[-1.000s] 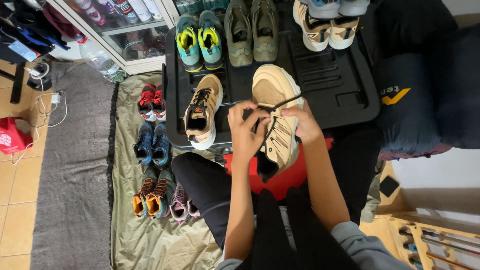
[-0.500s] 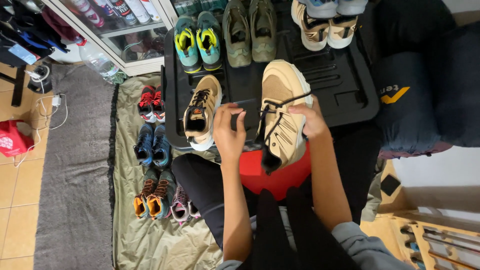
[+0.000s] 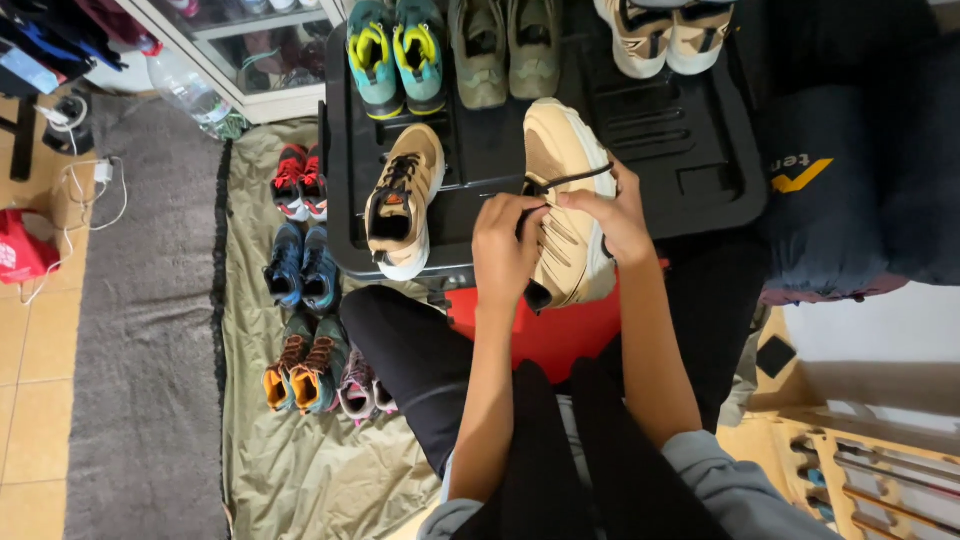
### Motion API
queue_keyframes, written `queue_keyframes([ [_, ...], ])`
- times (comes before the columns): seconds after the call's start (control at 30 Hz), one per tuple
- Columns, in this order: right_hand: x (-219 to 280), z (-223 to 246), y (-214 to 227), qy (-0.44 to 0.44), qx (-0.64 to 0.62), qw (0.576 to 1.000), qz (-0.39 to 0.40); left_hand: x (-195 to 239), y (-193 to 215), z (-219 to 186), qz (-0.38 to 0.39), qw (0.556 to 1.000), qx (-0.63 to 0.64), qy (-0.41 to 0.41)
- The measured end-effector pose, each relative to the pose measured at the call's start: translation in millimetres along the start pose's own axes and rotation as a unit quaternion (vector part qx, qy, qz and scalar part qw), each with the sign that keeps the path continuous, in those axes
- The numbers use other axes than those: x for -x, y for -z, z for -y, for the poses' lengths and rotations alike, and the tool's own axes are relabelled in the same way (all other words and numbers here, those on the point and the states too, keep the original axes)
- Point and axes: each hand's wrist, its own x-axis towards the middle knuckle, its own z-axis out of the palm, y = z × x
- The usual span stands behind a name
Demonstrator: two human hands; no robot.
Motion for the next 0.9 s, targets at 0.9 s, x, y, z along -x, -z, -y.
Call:
queue_keyframes([
  [0.9, -6.5, -22.5, -7.9, 0.155, 0.193, 0.967, 0.059, 15.9, -12.5, 25.9, 0.158, 0.969, -0.018, 0.189],
])
